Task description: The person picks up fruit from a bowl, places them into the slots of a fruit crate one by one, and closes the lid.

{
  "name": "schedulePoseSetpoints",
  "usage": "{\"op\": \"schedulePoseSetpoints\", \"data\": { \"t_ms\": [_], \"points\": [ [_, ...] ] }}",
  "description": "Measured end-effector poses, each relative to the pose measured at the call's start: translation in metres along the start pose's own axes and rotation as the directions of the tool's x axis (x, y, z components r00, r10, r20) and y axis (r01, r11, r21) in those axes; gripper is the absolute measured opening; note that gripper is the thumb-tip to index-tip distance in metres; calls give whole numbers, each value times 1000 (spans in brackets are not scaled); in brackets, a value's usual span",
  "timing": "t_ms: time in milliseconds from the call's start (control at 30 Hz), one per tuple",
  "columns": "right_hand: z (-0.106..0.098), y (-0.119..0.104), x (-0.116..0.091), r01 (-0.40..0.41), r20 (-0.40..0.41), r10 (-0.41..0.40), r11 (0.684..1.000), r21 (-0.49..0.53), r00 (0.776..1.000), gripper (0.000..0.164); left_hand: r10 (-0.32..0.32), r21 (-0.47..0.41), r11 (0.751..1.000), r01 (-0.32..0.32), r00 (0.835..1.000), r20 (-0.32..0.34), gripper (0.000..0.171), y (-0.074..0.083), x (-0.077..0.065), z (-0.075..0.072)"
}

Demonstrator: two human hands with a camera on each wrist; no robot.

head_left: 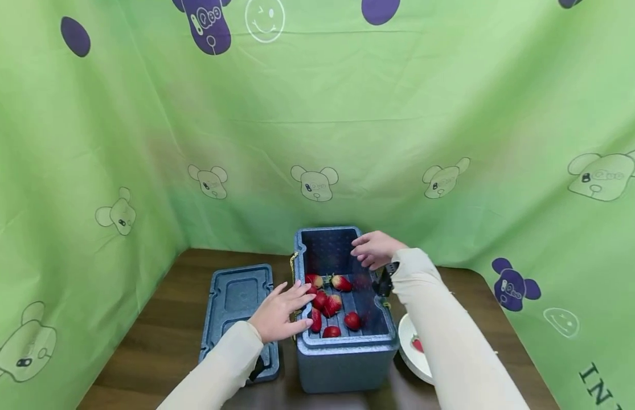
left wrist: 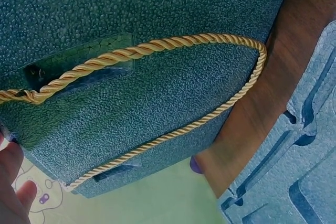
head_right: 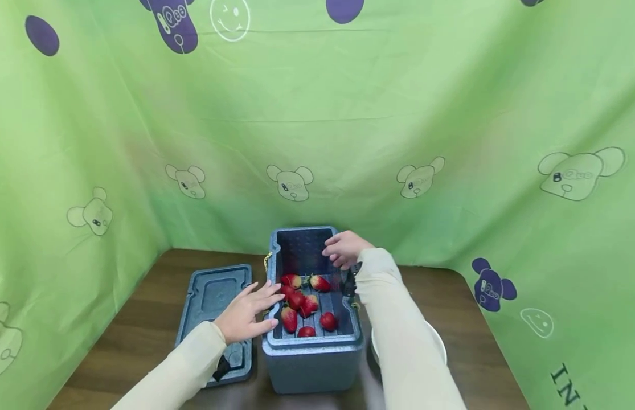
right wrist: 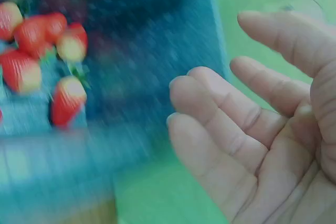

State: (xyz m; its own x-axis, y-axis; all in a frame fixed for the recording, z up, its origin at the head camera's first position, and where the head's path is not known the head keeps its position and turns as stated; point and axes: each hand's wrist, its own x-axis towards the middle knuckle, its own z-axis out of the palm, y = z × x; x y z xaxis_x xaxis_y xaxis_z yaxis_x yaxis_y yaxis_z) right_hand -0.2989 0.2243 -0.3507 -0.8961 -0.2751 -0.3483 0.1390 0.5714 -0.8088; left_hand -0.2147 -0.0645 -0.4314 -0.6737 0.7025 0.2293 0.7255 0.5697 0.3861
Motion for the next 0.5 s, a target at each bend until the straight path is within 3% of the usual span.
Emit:
{"op": "schedulePoseSetpoints", "data": {
  "t_ms": [200, 367, 500],
  "points": [
    [-40, 15, -32, 35, 79, -26, 994, -106, 997, 61, -18, 42, 999, 19, 1000, -10, 56, -10, -2, -12],
    [-57, 62, -53, -18, 130, 32, 994, -109, 991, 64, -45, 45, 998, 45, 999, -5, 56, -12, -3, -17],
    [-49, 108, -63, -87, 107, 93, 994, -67, 990, 62, -42, 37, 998, 42, 999, -5, 55, -12, -3, -15]
  ]
}}
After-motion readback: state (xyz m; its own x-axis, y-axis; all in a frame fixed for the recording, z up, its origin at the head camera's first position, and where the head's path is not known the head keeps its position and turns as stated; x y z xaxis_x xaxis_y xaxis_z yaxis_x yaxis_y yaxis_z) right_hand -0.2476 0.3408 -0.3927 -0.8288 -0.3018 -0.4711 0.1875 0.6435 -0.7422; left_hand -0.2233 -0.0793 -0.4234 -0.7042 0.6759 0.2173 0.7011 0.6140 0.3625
